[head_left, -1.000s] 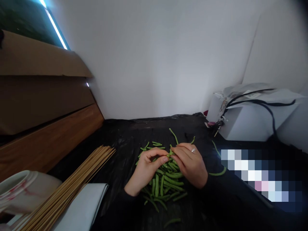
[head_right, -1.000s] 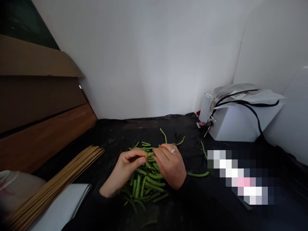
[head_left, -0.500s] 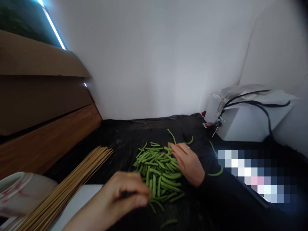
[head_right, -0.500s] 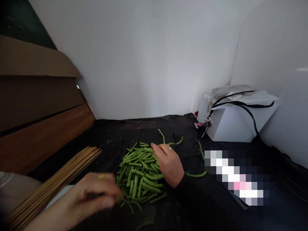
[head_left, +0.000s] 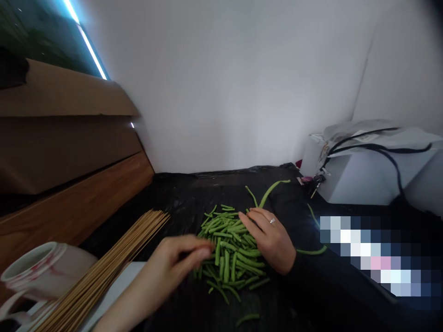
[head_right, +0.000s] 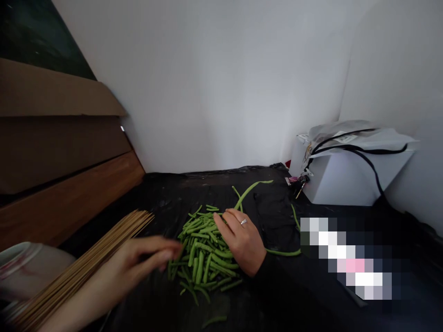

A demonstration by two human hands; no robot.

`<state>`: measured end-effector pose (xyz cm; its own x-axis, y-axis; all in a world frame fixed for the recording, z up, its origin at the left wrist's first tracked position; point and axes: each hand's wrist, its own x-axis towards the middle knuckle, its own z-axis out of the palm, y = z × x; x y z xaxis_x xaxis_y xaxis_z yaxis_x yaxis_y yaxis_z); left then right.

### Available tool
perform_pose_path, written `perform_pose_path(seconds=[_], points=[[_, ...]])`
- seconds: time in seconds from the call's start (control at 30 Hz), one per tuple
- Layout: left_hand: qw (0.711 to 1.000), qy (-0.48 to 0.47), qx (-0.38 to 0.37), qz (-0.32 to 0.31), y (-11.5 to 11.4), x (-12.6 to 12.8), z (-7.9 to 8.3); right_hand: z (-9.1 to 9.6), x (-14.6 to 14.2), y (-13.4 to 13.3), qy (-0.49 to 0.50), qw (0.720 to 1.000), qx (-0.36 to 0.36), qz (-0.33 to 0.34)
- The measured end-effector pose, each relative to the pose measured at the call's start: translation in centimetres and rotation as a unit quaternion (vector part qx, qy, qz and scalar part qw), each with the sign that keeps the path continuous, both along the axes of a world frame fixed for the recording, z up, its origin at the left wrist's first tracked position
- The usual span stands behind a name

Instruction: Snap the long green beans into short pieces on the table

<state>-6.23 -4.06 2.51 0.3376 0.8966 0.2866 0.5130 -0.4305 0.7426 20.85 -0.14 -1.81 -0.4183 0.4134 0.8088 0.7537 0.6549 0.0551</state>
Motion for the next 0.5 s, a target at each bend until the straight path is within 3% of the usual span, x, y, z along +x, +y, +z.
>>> perform_pose_path(seconds=[0.1, 0.2, 0.27, 0.37, 0.43, 0.5], points=[[0.999, -0.025, -0.029, 0.011, 4.5, 6.4, 2.1, -0.4, 0.2, 0.4, -0.006, 1.0, 0.018, -0.004], [0.991, -0.067, -0.095, -0.071, 6.7, 9.7, 1.0, -0.5, 0.5, 0.6, -0.003, 1.0, 0.028, -0.002], [0.982, -0.121, -0.124, -0.08, 7.1, 10.1, -0.3, -0.3, 0.6, 0.6, 0.023, 0.999, 0.027, -0.003], [0.978, -0.183, -0.101, -0.019, 7.1, 9.3, -1.4, 0.2, 0.6, 0.5, 0.148, 0.989, 0.004, -0.03], [0.983, -0.173, -0.051, 0.017, 6.9, 8.7, -1.6, 0.5, 0.6, 0.6, 0.248, 0.966, -0.068, -0.039], [0.991, -0.129, 0.015, 0.018, 6.8, 8.5, -1.6, 0.6, 0.7, 1.0, 0.34, 0.92, -0.196, -0.014]])
